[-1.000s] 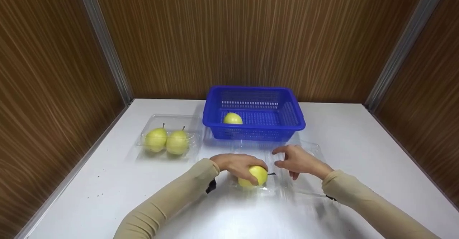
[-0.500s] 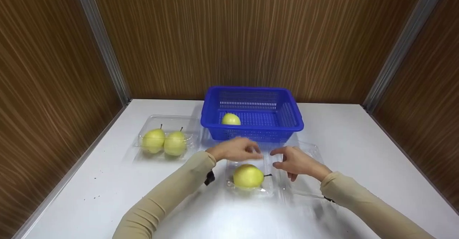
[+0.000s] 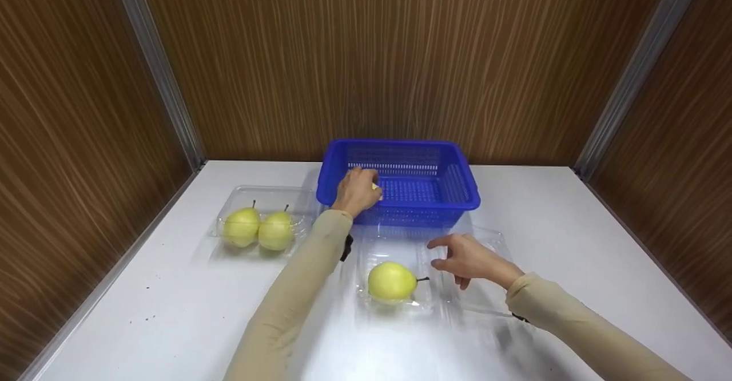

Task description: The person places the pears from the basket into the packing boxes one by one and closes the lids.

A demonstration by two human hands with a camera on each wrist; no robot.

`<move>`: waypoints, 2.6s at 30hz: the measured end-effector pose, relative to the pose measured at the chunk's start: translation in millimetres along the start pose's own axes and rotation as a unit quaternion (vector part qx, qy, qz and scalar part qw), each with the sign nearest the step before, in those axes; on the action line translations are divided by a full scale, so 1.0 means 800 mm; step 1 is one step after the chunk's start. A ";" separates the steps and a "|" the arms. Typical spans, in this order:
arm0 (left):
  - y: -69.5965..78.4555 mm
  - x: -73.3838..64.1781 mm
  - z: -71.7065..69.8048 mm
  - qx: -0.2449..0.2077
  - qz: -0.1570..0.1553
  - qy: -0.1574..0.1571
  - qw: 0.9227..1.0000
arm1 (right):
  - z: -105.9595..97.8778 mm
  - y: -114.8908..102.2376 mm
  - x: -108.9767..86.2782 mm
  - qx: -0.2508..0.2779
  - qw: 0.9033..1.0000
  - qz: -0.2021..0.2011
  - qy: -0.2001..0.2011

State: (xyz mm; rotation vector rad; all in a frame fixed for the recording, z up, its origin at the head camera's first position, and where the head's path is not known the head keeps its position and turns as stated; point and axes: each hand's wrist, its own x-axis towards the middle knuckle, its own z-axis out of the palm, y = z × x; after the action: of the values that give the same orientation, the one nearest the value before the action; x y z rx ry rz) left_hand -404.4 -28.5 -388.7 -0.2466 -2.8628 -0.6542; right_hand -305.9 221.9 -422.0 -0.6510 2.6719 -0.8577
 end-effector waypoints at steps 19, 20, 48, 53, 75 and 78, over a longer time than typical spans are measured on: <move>-0.008 0.029 0.002 -0.063 -0.141 -0.152 0.976 | 0.002 -0.001 -0.002 0.000 1.000 -0.008 -0.005; -0.008 0.028 0.002 -0.062 -0.138 -0.155 0.976 | 0.002 -0.001 -0.002 0.000 1.000 -0.007 -0.005; 0.004 0.024 0.001 -0.029 -0.157 -0.147 0.976 | -0.004 -0.003 -0.007 -0.004 1.000 0.005 -0.006; 0.000 0.024 0.003 -0.037 -0.155 -0.139 0.977 | -0.003 -0.003 -0.005 -0.002 1.000 -0.006 -0.007; -0.017 0.011 -0.034 -0.415 -0.052 0.014 0.908 | -0.009 -0.003 0.000 -0.010 1.000 0.009 -0.023; -0.018 0.003 -0.042 -0.481 -0.047 -0.013 0.875 | -0.010 -0.003 0.001 -0.013 1.000 0.012 -0.019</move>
State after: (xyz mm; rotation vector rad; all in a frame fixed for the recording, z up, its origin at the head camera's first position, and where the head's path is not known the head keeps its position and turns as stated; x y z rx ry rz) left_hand -404.9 -55.9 -364.6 -0.2396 -2.3082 -2.0499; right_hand -308.9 223.6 -414.7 -0.6334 2.6549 -0.7970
